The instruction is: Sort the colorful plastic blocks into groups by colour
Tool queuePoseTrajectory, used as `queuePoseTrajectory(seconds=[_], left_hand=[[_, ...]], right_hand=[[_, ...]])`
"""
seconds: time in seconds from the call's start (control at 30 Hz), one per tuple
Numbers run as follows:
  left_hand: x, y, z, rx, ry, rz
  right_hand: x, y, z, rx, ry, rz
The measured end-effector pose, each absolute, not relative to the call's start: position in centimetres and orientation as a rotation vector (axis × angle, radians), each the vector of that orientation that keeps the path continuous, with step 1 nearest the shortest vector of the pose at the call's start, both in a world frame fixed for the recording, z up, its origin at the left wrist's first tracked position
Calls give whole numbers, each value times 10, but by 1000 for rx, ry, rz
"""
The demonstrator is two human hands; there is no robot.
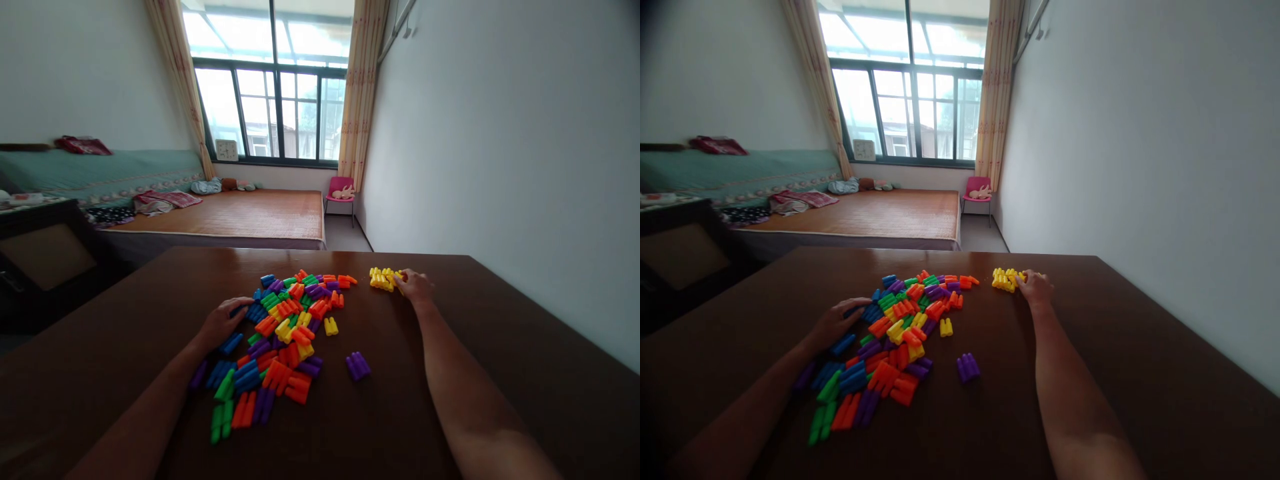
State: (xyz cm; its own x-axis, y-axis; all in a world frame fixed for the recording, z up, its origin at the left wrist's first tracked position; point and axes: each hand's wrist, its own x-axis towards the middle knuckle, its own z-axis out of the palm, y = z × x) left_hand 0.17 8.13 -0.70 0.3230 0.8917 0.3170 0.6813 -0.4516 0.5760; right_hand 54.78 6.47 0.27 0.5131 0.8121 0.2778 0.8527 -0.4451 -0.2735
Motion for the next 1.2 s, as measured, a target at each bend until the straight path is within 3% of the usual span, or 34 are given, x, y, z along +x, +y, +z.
queuePoseTrajectory(seconds=[0.27, 0.43, 0.6, 0.7, 0.97, 1.2], left_hand=[[3, 80, -6, 2250, 1408, 859], [2, 80, -5, 2243, 1414, 858], [2, 81, -6, 2251, 1415, 854], [2, 81, -7, 2257, 1412, 852], [3, 80, -5, 2252, 1419, 859], [3, 80, -4, 2257, 1429, 863]], right_hand=[[544, 64, 1, -2371, -1418, -121], [540, 63, 15, -2120, -1327, -180], [482, 62, 36, -1597, -1930, 387], [453, 64, 40, -1450, -2127, 518], [579, 48, 34, -1985, -1535, 125], [631, 42, -14, -2108, -1466, 294]])
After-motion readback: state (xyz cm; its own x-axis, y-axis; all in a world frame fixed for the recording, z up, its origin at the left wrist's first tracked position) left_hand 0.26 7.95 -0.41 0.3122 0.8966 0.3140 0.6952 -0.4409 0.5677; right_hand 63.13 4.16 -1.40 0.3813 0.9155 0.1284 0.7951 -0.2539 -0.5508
